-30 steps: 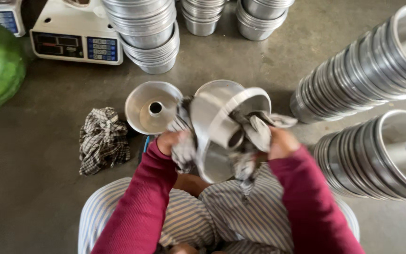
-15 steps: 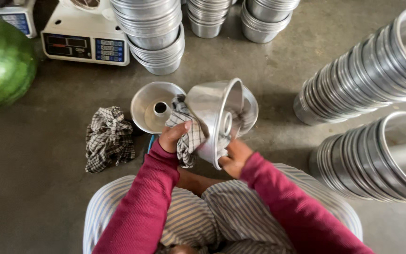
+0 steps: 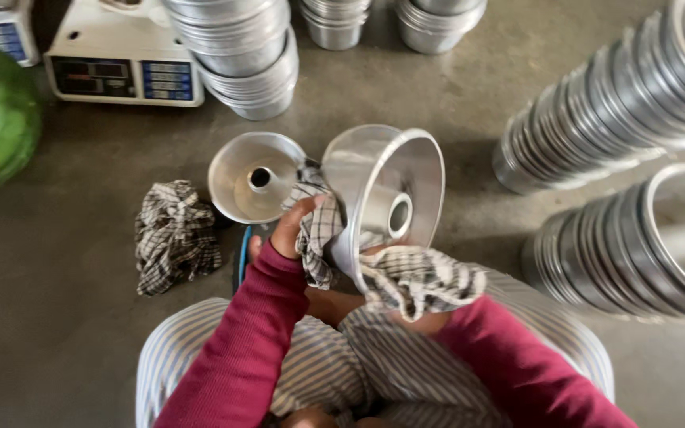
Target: The person sits on a low stool and wipes the interior and exterior surfaces of metal funnel-shaped parts using a checkered cloth. The person handles the parts one at a time, rotating them to clean different areas, and places the cleaned parts into a stack.
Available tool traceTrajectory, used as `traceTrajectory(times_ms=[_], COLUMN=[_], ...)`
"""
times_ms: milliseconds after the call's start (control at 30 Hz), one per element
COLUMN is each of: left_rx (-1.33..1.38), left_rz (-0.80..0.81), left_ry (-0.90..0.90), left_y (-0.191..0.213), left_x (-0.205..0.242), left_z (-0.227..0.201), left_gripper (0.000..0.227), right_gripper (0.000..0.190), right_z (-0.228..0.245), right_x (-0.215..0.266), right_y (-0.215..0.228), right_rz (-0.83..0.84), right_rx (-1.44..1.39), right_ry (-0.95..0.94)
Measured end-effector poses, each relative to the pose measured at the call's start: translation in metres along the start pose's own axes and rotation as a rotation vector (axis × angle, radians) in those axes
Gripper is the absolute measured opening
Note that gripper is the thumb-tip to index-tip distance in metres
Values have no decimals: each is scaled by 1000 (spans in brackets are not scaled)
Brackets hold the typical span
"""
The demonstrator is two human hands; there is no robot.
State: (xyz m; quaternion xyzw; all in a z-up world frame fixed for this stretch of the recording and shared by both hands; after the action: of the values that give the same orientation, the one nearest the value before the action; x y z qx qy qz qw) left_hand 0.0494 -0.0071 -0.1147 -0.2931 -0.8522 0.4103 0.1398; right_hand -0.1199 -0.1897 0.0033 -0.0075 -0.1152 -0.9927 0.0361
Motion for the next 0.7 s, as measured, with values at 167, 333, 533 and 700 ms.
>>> traceTrajectory(times_ms=[167,333,533,700], left_rx=[300,397,501,284], left_rz=[-107,114,278,193], left_ry=[-12,324,430,271], left_y=[-79,-268,-317,-219], left_x=[-35,-53,-21,2], left_z=[59,114,94,19], left_gripper=[46,32,30,33], right_gripper=[57,56,55,55], right_z=[36,94,137,130], right_x=[36,127,177,145], right_y=[88,178,229,235], right_rz=[-241,-537,-764,-776], right_rx=[72,189,317,325], right_ry=[-11,-36,-56,-31])
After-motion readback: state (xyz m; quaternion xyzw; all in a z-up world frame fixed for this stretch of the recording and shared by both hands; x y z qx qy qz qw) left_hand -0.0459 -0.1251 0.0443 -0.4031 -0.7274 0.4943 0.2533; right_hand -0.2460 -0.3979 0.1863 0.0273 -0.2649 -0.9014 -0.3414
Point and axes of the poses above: each hand's wrist, its own x-axis away from the middle knuckle, its own y-axis out of the back of the hand, z = x × y, the point moved 4 cm from there along -x, towards the middle knuckle, and after that the axes turned 9 degrees about x, right-handed, at the moved point
